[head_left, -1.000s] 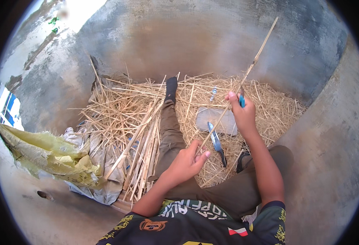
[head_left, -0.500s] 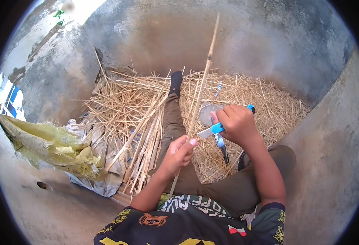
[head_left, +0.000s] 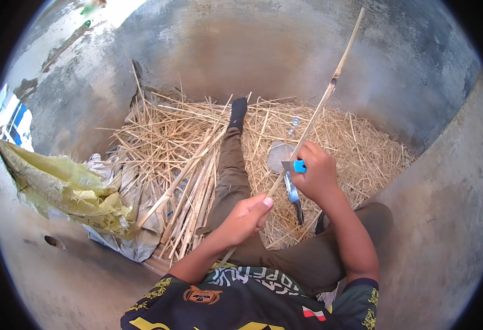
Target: The person sits on a straw-covered floor and uses a utility knife to shave the bark off thin wooden sticks. They hold the stick in one hand and scrape the blade along its length to smooth the surface, occasionally switching to a larger knife for the same purpose.
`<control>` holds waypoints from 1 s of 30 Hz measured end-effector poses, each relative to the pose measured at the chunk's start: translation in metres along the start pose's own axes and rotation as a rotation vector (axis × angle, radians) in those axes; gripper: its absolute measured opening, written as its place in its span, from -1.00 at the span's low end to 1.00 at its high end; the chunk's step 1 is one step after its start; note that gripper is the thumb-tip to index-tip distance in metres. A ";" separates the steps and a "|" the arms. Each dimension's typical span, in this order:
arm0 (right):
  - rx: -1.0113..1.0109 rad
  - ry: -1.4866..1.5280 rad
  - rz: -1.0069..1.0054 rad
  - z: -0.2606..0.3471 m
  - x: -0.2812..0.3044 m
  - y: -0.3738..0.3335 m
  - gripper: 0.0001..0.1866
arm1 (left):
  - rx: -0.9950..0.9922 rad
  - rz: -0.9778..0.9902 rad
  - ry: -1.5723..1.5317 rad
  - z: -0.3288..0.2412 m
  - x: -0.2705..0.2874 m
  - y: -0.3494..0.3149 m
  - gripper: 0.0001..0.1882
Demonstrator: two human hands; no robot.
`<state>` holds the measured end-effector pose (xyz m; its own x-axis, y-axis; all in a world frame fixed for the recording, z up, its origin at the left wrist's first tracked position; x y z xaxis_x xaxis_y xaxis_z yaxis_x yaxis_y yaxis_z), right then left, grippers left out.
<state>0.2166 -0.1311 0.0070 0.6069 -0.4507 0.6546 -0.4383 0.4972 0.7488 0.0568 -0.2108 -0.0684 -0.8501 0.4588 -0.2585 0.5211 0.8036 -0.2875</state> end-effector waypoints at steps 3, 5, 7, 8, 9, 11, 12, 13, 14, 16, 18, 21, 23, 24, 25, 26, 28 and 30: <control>0.034 0.019 0.053 0.013 -0.006 -0.001 -0.73 | 0.098 -0.046 -0.049 0.001 0.004 0.000 -0.61; 0.036 0.018 0.071 0.014 -0.012 -0.001 -0.71 | 0.125 -0.066 -0.058 0.003 0.008 0.001 -0.60; -0.010 0.020 0.086 0.011 -0.020 -0.008 -0.71 | 0.170 -0.059 -0.066 0.007 0.008 0.001 -0.59; -0.012 0.019 0.085 0.010 -0.020 -0.009 -0.76 | 0.137 -0.077 -0.047 0.005 0.007 0.001 -0.59; -0.017 0.016 0.087 0.011 -0.018 -0.009 -0.79 | 0.105 -0.092 -0.031 0.004 0.005 0.001 -0.58; -0.052 -0.028 0.097 0.009 -0.020 -0.011 -0.78 | 0.037 -0.144 0.000 0.005 0.001 0.002 -0.58; -0.082 -0.070 0.103 0.005 -0.024 -0.012 -0.77 | -0.001 -0.181 0.017 0.009 -0.002 0.003 -0.57; -0.112 -0.112 0.110 0.001 -0.028 -0.013 -0.75 | -0.040 -0.218 0.033 0.011 -0.004 0.003 -0.57; -0.106 -0.117 0.072 0.000 -0.031 -0.014 -0.72 | -0.043 -0.236 0.022 0.011 -0.005 0.004 -0.57; -0.088 -0.127 -0.008 0.000 -0.036 -0.013 -0.64 | -0.056 -0.276 0.000 0.010 -0.004 0.005 -0.57; -0.048 -0.191 -0.017 0.001 -0.037 -0.013 -0.69 | -0.048 -0.261 -0.008 0.011 -0.003 0.004 -0.57; -0.073 -0.255 0.020 -0.003 -0.036 -0.014 -0.72 | 0.002 -0.229 -0.049 0.017 -0.002 0.007 -0.57; -0.082 -0.276 0.007 -0.003 -0.034 -0.012 -0.70 | 0.046 -0.211 -0.083 0.020 -0.002 0.006 -0.57; -0.068 -0.291 -0.025 -0.006 -0.031 -0.011 -0.69 | 0.065 -0.196 -0.099 0.021 -0.004 0.007 -0.57; -0.055 -0.306 -0.057 -0.008 -0.028 -0.009 -0.67 | 0.083 -0.182 -0.115 0.021 -0.006 0.008 -0.57; -0.044 -0.298 -0.079 -0.008 -0.025 -0.007 -0.67 | 0.093 -0.176 -0.127 0.019 -0.006 0.008 -0.57; -0.027 -0.282 -0.111 -0.006 -0.020 -0.004 -0.67 | 0.121 -0.161 -0.159 0.016 -0.007 0.007 -0.58; -0.026 -0.303 -0.110 -0.012 -0.026 -0.006 -0.68 | 0.141 -0.166 -0.190 0.015 -0.007 0.007 -0.58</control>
<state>0.2116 -0.1132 -0.0164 0.4234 -0.7011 0.5738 -0.3618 0.4499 0.8165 0.0675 -0.2137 -0.0821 -0.9024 0.2352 -0.3611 0.3923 0.7952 -0.4624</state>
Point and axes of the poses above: each hand's wrist, its own y-axis towards the middle knuckle, its own x-axis out of the back of the hand, z = x × y, the point moved 6 cm from there along y, towards the middle knuckle, and after that the axes turned 13 degrees about x, right-handed, at the moved point
